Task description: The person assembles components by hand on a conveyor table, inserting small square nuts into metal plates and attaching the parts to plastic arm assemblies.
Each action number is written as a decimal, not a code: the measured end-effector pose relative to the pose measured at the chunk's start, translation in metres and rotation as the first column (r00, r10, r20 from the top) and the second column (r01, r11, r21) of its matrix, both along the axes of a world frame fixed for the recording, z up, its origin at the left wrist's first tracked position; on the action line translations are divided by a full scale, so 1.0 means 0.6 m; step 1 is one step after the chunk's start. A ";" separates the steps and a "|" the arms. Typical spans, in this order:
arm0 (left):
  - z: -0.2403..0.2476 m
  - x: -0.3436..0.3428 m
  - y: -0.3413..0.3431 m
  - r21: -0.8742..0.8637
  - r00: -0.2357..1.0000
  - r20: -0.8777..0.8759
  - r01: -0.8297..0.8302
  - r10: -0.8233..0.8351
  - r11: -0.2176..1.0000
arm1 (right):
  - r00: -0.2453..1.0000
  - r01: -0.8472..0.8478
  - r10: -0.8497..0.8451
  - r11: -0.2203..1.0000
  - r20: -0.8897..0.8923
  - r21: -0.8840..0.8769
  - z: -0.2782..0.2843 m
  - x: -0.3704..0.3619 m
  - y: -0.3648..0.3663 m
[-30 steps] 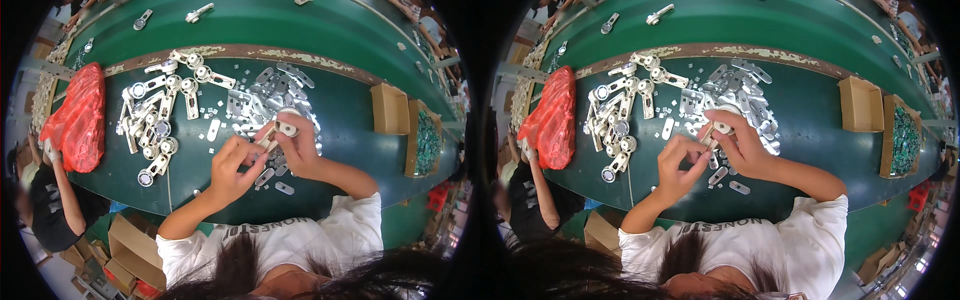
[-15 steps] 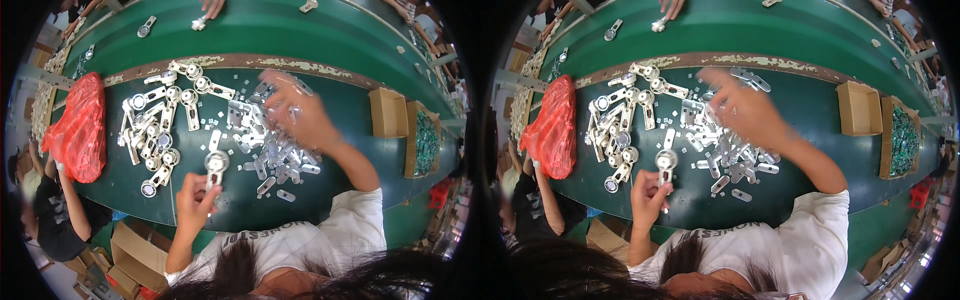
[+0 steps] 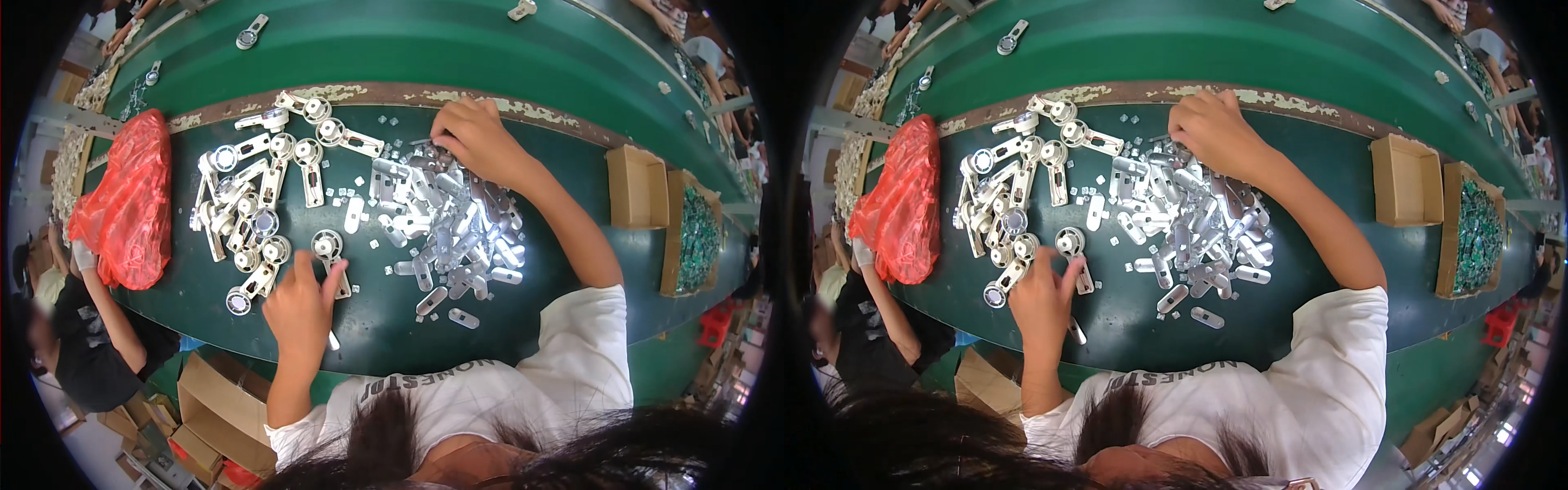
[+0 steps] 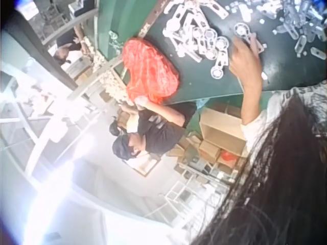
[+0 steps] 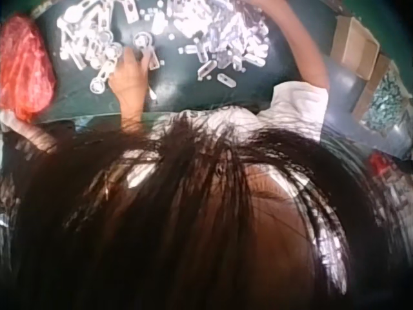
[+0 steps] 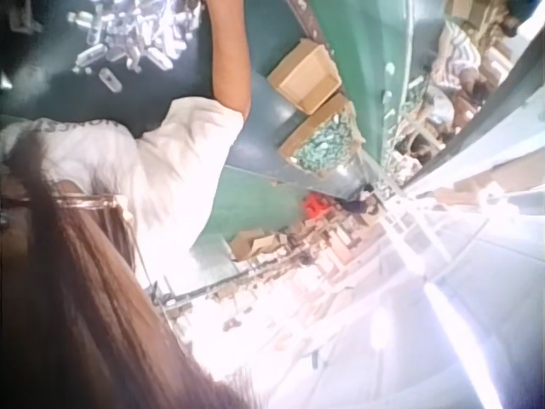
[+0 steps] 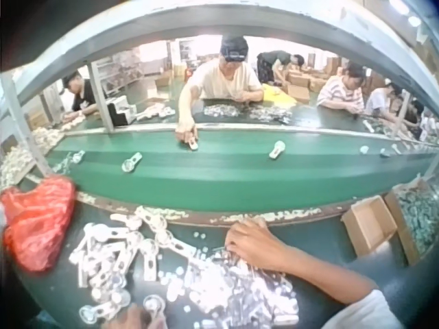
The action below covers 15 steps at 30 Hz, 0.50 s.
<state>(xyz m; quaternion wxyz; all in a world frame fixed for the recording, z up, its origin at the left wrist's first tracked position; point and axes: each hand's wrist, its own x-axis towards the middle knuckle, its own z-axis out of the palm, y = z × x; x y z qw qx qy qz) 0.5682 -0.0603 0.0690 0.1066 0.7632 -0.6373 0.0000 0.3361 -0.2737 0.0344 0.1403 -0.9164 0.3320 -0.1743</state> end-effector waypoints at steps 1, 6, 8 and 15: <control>0.003 -0.009 -0.022 -0.001 1.000 -0.013 0.017 -0.017 1.000 | 0.999 0.018 -0.017 0.999 0.042 -0.030 0.000 -0.013 0.001; 0.043 -0.053 -0.110 -0.279 0.898 -0.141 0.368 -0.417 0.887 | 0.991 -0.070 0.106 0.932 0.082 -0.357 0.006 -0.035 0.044; 0.016 -0.088 -0.165 -0.289 0.783 -0.094 0.570 -0.615 0.769 | 0.990 -0.062 0.107 0.921 0.095 -0.385 0.003 -0.042 0.069; -0.026 -0.087 -0.194 -0.199 0.734 -0.063 0.654 -0.676 0.729 | 0.890 0.379 -0.389 0.921 0.238 0.088 0.061 -0.113 0.085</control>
